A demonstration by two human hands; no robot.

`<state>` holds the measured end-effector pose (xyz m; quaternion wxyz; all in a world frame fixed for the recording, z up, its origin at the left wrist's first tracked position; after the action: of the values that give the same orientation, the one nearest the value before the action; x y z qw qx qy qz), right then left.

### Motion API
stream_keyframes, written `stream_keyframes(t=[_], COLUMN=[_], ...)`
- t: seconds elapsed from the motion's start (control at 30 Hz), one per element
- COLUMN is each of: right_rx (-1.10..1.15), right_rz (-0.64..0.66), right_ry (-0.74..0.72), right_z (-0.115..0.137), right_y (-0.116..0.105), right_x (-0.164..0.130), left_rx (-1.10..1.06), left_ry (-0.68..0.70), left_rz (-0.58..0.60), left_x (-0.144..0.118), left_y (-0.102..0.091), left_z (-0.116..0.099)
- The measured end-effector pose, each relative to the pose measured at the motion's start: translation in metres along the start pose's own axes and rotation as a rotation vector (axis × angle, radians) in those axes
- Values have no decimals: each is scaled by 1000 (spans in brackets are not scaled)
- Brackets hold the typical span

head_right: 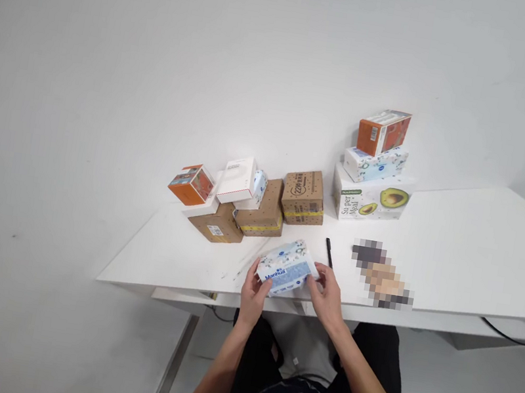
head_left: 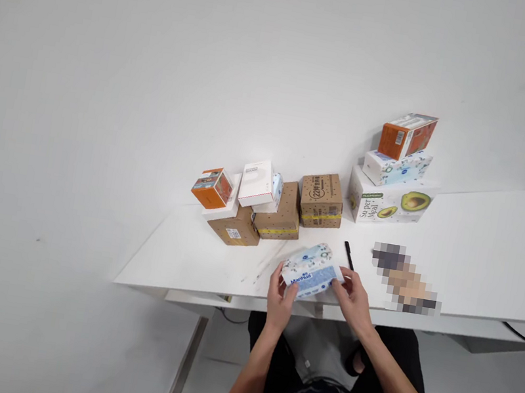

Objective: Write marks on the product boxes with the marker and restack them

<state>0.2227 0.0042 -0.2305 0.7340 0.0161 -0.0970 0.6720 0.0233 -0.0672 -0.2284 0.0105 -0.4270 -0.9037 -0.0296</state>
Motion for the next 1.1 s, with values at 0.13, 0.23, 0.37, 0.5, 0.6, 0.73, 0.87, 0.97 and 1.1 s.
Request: stream_keyframes(t=[0.13,0.23,0.37,0.5,0.6,0.73,0.87,0.97,1.1], right_rx=[-66,-113,-89,-1,103,196,263,188,-98], right_rz=[-38,-57,-96,-118,-105,-93,-13,61,208], right_ry=[-102,-78,-43,27,122,230,308,347,363], right_z=[-10,-21,-24,-14,-9,-14,-19,-17,-12], right_y=[-1,-3,-6,-10,-9,-1,16,19,5], right_x=[-2,-3,-5,-8,-9,-8,-11,-10,-5], left_rx=[-53,-82,-69,23,116,277,365,409,457], left_ry=[29,-1,-77,-112,-8,283,494,557,577], left_rz=[-33,-57,-59,-26,-32,-29,17,42,54], left_x=[1,-1,-1,-1,-3,-12,-21,-20,-12], left_y=[2,1,0,1,-1,1,12,20,24], left_z=[6,15,25,28,14,-28,-63,-72,-75])
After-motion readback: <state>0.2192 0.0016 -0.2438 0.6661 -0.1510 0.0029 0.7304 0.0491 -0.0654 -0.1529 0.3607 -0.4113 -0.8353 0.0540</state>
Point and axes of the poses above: each hand's wrist, its own x-axis towards the middle knuckle, its own y-axis out of the palm, z = x × y, the point moved 7 cm from there along x, towards the middle knuckle, and after that the axes turned 11 degrees about -z, right-handed, at the moved point
